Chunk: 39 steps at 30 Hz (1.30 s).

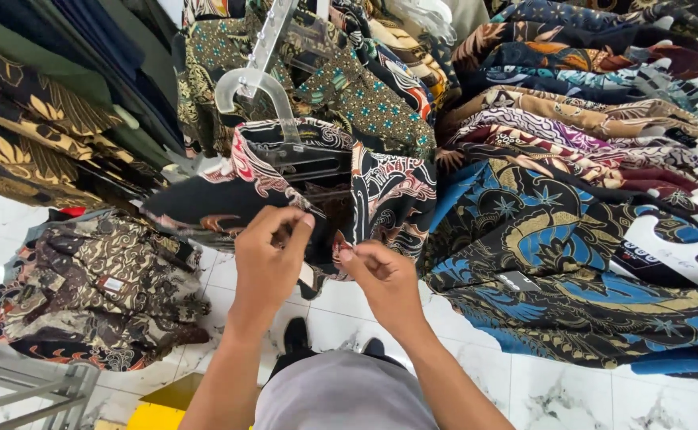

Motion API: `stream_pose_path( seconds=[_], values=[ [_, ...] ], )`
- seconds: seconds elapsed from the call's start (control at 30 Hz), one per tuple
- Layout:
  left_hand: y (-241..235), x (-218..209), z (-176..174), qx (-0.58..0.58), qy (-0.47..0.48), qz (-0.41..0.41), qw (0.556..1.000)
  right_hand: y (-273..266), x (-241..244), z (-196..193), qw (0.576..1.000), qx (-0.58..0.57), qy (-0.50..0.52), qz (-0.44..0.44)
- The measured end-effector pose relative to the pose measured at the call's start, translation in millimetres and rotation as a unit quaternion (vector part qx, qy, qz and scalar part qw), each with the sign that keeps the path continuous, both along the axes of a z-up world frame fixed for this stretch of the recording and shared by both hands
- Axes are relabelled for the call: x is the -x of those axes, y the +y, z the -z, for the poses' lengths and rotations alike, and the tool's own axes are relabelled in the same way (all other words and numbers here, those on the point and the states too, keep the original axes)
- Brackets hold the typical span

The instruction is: The person is buttoning patterned shirts and hanging them onto a clothing rack using plastic hangers.

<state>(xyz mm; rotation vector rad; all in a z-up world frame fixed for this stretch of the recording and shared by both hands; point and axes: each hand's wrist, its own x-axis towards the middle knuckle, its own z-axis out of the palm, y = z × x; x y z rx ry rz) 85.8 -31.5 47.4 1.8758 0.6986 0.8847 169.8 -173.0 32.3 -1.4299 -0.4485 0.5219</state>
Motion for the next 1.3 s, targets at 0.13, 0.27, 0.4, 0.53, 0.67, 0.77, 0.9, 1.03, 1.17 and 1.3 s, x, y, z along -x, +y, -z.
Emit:
stream_pose_path(
  seconds=[0.13, 0.27, 0.4, 0.53, 0.67, 0.77, 0.9, 1.03, 1.17, 1.3],
  values=[
    [-6, 6, -17, 0.034, -0.004, 0.038, 0.999, 18, 6, 4, 1.000, -0.001, -0.002, 0.014],
    [-3, 10, -30, 0.058, -0.009, 0.084, 0.995, 32, 13, -8, 0.998, -0.034, -0.017, 0.043],
    [8, 15, -36, 0.046, -0.012, 0.114, 0.992, 34, 13, 7, 0.993, -0.043, -0.088, 0.064],
    [21, 16, -37, 0.001, -0.017, 0.153, 0.988, 39, 20, 11, 0.991, -0.037, -0.106, 0.079],
    [42, 17, -35, -0.143, -0.004, 0.210, 0.967, 45, 28, 2, 0.991, -0.039, -0.099, 0.083],
    [53, 23, -29, -0.286, 0.010, 0.225, 0.931, 47, 36, 8, 0.994, -0.035, -0.060, 0.088],
    [62, 21, -21, -0.392, 0.014, 0.225, 0.892, 57, 38, 35, 0.989, -0.054, -0.004, 0.135],
    [70, 21, -20, -0.396, 0.001, 0.245, 0.885, 74, 52, -2, 0.985, -0.070, 0.026, 0.157],
    [78, 21, -18, -0.447, -0.017, 0.241, 0.861, 76, 51, -1, 0.987, -0.077, 0.028, 0.141],
    [84, 25, -19, -0.492, -0.021, 0.235, 0.838, 72, 39, 24, 0.991, -0.050, -0.020, 0.123]
  ],
)
